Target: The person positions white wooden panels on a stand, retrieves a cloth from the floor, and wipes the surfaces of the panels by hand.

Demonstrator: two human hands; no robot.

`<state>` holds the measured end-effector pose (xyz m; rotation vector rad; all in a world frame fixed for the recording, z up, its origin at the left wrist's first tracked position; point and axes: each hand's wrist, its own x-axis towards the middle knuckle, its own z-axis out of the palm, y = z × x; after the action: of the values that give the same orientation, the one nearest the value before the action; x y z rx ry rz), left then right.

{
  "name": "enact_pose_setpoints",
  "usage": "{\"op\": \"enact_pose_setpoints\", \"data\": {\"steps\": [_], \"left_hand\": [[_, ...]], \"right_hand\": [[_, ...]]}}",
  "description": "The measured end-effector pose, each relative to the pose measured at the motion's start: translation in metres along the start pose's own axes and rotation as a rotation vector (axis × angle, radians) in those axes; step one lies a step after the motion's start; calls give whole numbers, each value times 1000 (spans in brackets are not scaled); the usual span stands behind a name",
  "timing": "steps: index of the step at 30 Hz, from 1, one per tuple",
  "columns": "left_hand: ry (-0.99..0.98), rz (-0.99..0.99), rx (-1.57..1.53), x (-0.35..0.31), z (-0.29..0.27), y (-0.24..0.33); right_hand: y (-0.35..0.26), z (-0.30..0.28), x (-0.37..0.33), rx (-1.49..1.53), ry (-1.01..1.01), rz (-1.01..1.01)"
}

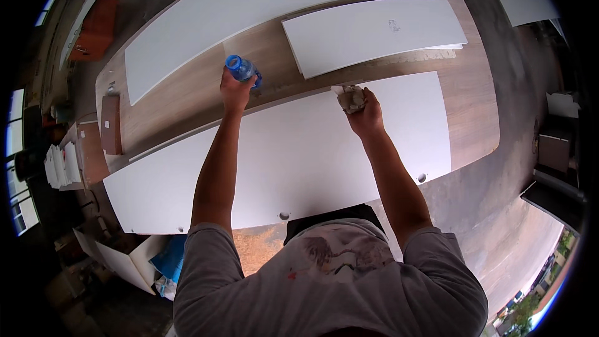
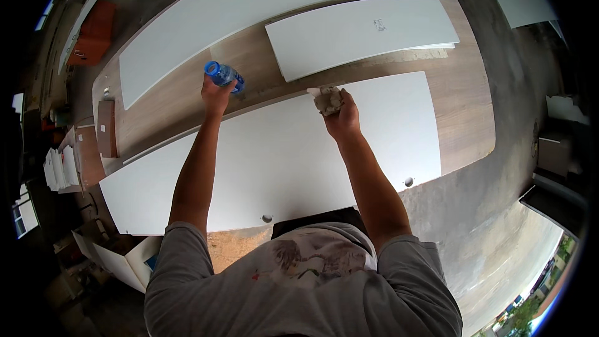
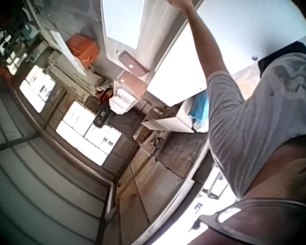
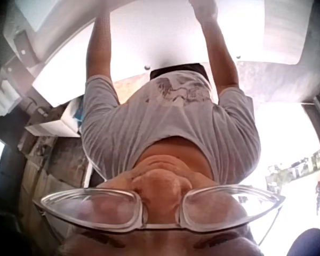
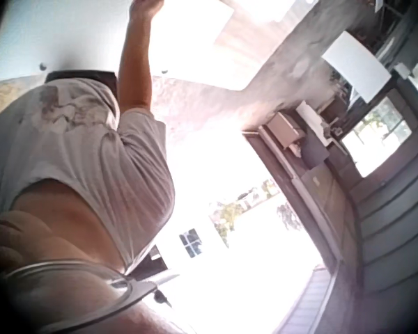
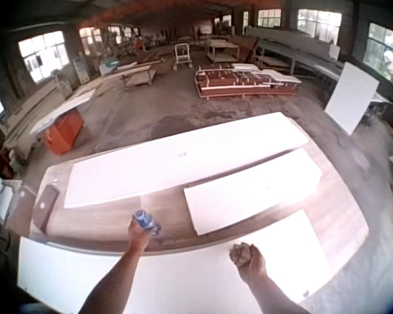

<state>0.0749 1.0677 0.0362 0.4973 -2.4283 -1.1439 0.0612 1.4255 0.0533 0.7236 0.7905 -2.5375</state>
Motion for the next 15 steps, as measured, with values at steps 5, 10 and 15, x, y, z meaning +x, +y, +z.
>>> {"op": "enact_pose_setpoints", "data": {"steps": [5, 10, 15], "left_hand": [[127, -97, 153, 26, 5, -69], [132, -230, 157, 21, 31, -73], [164, -189, 100, 21, 18, -100]], "right_hand": [[-32, -68, -47, -778, 159, -648], [-35, -116, -66, -2031, 45, -755], [42, -54, -48, -2168, 100, -667]]}}
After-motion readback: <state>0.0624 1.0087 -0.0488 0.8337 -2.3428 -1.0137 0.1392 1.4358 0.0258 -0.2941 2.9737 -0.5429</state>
